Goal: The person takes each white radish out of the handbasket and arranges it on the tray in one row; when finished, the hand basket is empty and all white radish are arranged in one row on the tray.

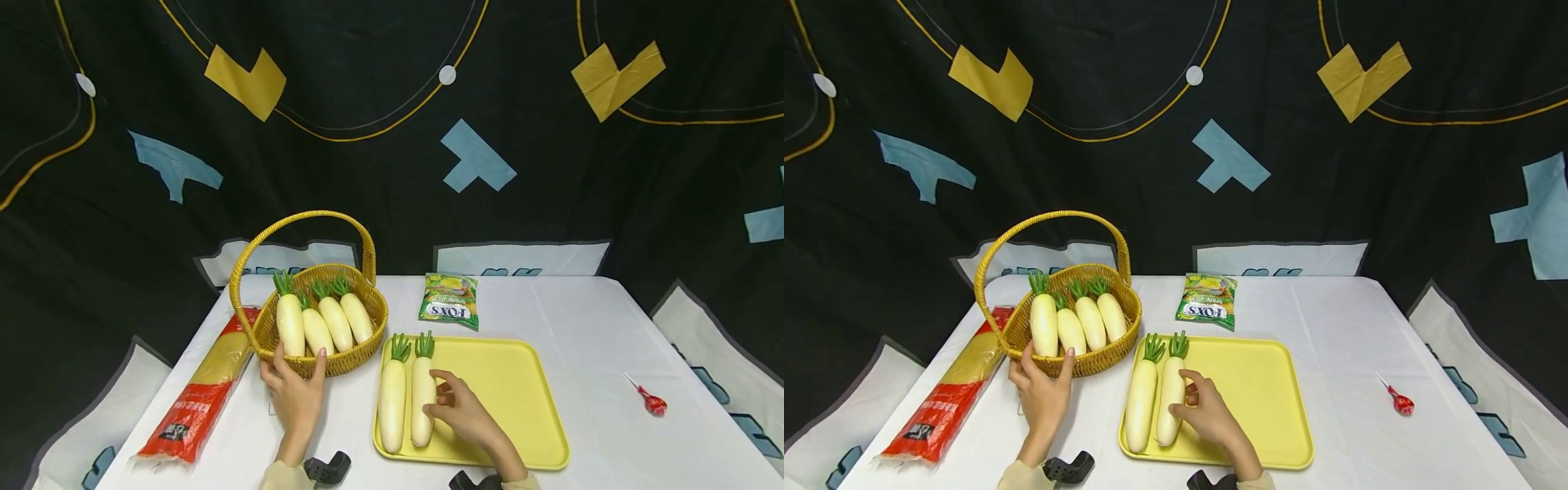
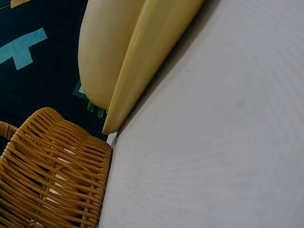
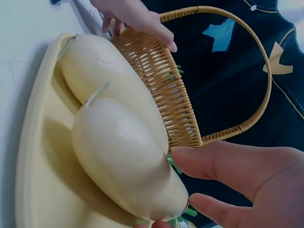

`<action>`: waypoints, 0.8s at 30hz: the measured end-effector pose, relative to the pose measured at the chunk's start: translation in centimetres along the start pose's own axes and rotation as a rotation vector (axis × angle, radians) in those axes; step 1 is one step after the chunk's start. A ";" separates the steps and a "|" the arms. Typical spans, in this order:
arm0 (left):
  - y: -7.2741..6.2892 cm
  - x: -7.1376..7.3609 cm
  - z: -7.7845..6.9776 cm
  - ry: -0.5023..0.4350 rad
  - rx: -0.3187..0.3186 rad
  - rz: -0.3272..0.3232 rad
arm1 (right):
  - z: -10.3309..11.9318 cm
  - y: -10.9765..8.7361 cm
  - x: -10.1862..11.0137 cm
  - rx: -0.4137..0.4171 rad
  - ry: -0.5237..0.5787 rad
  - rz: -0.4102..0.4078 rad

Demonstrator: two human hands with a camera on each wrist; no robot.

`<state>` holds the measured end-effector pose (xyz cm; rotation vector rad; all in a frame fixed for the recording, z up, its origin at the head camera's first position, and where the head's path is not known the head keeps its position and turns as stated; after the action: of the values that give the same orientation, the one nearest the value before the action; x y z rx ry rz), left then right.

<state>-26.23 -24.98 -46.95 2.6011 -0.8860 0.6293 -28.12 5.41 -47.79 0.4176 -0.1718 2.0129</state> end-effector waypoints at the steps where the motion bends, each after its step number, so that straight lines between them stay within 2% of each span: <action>1: 0.0 0.0 0.0 0.000 0.002 -0.001 | 0.0 0.1 0.1 -0.002 -0.003 -0.007; 7: 0.0 0.0 0.1 0.003 -0.001 -0.002 | -0.3 0.8 0.4 0.005 -0.023 -0.051; 14: -0.1 0.0 0.0 0.005 0.007 0.002 | 1.0 1.6 1.1 0.047 -0.071 -0.102; 24: -0.1 0.0 0.1 0.002 0.010 0.005 | 2.4 4.5 1.7 0.055 -0.085 -0.145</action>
<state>-26.15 -24.98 -47.05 2.6074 -0.8918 0.6396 -32.28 4.06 -44.69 0.5356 -0.1348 1.8620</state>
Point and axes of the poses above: each hand's wrist, its own y-axis towards the middle knuckle, its own x-axis out of the back of the hand, z = x × y, the point moved 10 cm from there along y, towards the middle knuckle, and after that the axes turned 10 degrees about x, right-handed, at the moved point
